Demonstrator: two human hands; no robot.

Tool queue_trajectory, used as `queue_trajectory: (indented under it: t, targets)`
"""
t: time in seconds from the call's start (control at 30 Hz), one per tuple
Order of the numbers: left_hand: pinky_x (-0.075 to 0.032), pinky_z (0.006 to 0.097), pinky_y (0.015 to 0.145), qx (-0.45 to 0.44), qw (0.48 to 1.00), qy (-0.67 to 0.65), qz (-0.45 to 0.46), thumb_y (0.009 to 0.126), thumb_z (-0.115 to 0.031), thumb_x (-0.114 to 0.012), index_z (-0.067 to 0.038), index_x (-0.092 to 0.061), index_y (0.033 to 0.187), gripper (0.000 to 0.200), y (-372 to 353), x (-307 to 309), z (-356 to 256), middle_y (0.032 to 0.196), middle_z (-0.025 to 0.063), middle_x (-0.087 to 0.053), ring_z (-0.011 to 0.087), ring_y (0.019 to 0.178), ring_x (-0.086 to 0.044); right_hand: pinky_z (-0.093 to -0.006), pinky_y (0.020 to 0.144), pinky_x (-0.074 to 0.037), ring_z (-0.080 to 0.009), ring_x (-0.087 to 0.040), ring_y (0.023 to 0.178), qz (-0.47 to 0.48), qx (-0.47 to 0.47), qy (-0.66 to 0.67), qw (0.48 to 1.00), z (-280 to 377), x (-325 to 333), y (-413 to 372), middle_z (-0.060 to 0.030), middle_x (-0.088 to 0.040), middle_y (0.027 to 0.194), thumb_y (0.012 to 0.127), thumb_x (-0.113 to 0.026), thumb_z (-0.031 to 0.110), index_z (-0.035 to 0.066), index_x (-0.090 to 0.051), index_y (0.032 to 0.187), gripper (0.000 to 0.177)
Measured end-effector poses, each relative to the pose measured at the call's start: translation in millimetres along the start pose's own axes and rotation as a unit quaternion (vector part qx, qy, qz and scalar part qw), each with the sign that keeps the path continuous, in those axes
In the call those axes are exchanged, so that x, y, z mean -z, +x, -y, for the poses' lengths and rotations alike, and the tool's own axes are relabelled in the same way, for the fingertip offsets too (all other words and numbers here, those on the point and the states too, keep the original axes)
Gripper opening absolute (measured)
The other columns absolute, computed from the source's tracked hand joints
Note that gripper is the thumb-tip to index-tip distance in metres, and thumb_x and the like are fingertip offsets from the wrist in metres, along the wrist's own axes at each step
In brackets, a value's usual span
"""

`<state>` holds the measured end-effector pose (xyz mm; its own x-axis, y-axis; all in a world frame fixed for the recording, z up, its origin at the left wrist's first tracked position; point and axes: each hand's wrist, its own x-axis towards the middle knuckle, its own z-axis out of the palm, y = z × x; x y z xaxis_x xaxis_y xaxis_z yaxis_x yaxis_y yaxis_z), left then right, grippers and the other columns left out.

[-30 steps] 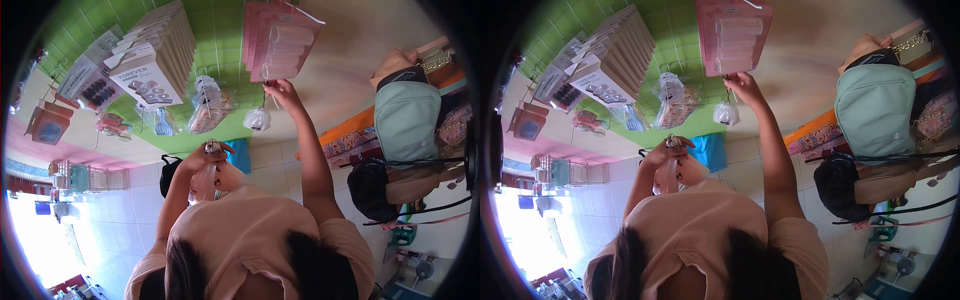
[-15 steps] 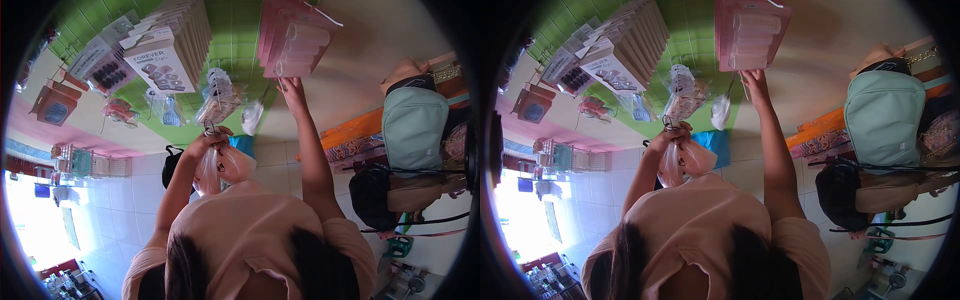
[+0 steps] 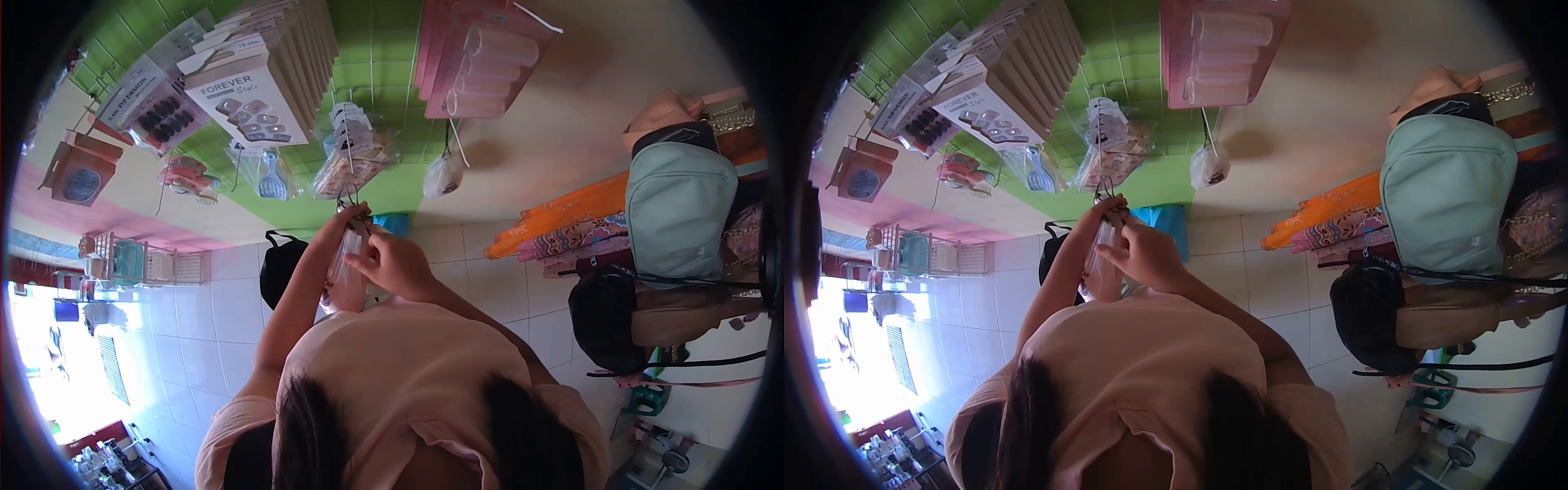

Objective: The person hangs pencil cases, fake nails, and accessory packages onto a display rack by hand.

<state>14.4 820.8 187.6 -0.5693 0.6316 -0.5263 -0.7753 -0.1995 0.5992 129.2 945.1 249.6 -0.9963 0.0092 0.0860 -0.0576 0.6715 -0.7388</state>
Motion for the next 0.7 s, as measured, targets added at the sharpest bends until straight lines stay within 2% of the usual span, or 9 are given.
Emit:
queue_trajectory:
  t: [0.13,0.23,0.33,0.37,0.47,0.5,0.6,0.63,0.7]
  targets:
    - [-0.047,0.027,0.059,0.017,0.996,0.07,-0.053,0.086,-0.039,-0.058,-0.006,-0.056,0.093,0.034,12.3,-5.7,1.4,0.075,0.0052,-0.058,0.0153,0.064,-0.057,-0.0391,0.062,-0.049,-0.032,-0.062,0.066,-0.015,-0.018,-0.051,0.998,13.4,5.0,3.5,-0.0136,-0.061,0.073,0.075,-0.069,0.035,0.001,-0.057,0.094,0.041]
    - [-0.048,0.0297,0.061,0.013,0.995,0.093,-0.034,0.085,-0.046,-0.058,-0.005,-0.055,0.103,0.045,18.4,-4.7,6.2,0.085,0.0091,-0.058,0.0169,0.07,-0.058,-0.0355,0.066,-0.049,-0.0277,-0.063,0.072,-0.007,-0.038,0.041,0.998,-11.2,-11.3,2.3,-0.0153,-0.061,0.08,0.075,-0.068,0.027,-0.002,-0.056,0.095,0.037]
    - [-0.05,0.033,0.065,-0.001,0.997,0.072,0.014,0.084,-0.05,-0.057,-0.004,-0.053,0.113,0.054,21.8,-1.1,5.1,0.095,0.013,-0.056,0.0202,0.078,-0.058,-0.0352,0.066,-0.047,-0.0273,-0.058,0.071,-0.07,-0.045,0.213,0.973,-43.6,-27.3,-1.7,-0.0161,-0.057,0.081,0.072,-0.063,0.017,-0.002,-0.055,0.094,0.03]
    - [-0.05,0.034,0.066,-0.007,0.998,0.063,0.03,0.084,-0.05,-0.057,-0.004,-0.052,0.116,0.057,21.7,1.5,3.6,0.098,0.0141,-0.056,0.0215,0.081,-0.058,-0.0314,0.065,-0.045,-0.0197,-0.055,0.07,-0.058,-0.072,0.315,0.945,-55.1,-32.0,-4.4,-0.0109,-0.055,0.079,0.073,-0.061,0.012,-0.003,-0.053,0.093,0.026]
    - [-0.051,0.0372,0.072,-0.073,0.991,0.11,-0.019,0.089,-0.049,-0.047,-0.006,-0.047,0.121,0.053,10.7,1.1,-4.4,0.1,0.0139,-0.057,0.0239,0.082,-0.06,-0.0266,0.072,-0.045,-0.0116,-0.055,0.082,-0.077,-0.093,0.418,0.9,-76.2,-23.7,-12.5,-0.0065,-0.058,0.095,0.075,-0.056,0.004,-0.001,-0.052,0.104,0.03]
    - [-0.05,0.0361,0.07,-0.092,0.993,0.076,0.007,0.089,-0.039,-0.054,-0.006,-0.05,0.118,0.044,11.8,11.6,-2.7,0.097,0.0117,-0.058,0.0222,0.082,-0.06,-0.0252,0.076,-0.043,-0.011,-0.053,0.084,-0.071,-0.146,0.416,0.895,-71.0,-7.9,-13.4,-0.0049,-0.056,0.094,0.076,-0.05,0.003,0.0,-0.053,0.101,0.026]
    - [-0.048,0.0332,0.07,-0.174,0.963,0.193,-0.067,0.082,-0.029,-0.065,-0.003,-0.055,0.113,0.041,13.1,28.9,2.1,0.099,0.0105,-0.057,0.0213,0.082,-0.058,-0.0254,0.076,-0.042,-0.011,-0.052,0.083,-0.114,-0.117,0.504,0.848,-66.4,16.0,-10.6,-0.0038,-0.056,0.091,0.077,-0.043,0.005,0.0,-0.053,0.098,0.024]
    - [-0.047,0.0312,0.07,-0.138,0.97,0.173,-0.098,0.08,-0.021,-0.067,-0.002,-0.059,0.105,0.033,7.1,31.0,1.8,0.093,0.0079,-0.059,0.0185,0.08,-0.058,-0.0254,0.077,-0.041,-0.0104,-0.052,0.084,-0.072,-0.136,0.47,0.869,-82.6,21.0,-12.6,-0.0036,-0.057,0.091,0.08,-0.041,0.008,0.001,-0.054,0.097,0.023]
    - [-0.047,0.0312,0.07,-0.13,0.97,0.174,-0.109,0.08,-0.021,-0.067,-0.001,-0.06,0.101,0.03,5.1,44.4,7.9,0.091,0.0078,-0.06,0.0176,0.079,-0.057,-0.0246,0.077,-0.041,-0.0093,-0.052,0.083,-0.061,-0.134,0.416,0.897,-87.2,33.0,-12.9,-0.0037,-0.057,0.09,0.082,-0.044,0.008,0.001,-0.054,0.097,0.02]
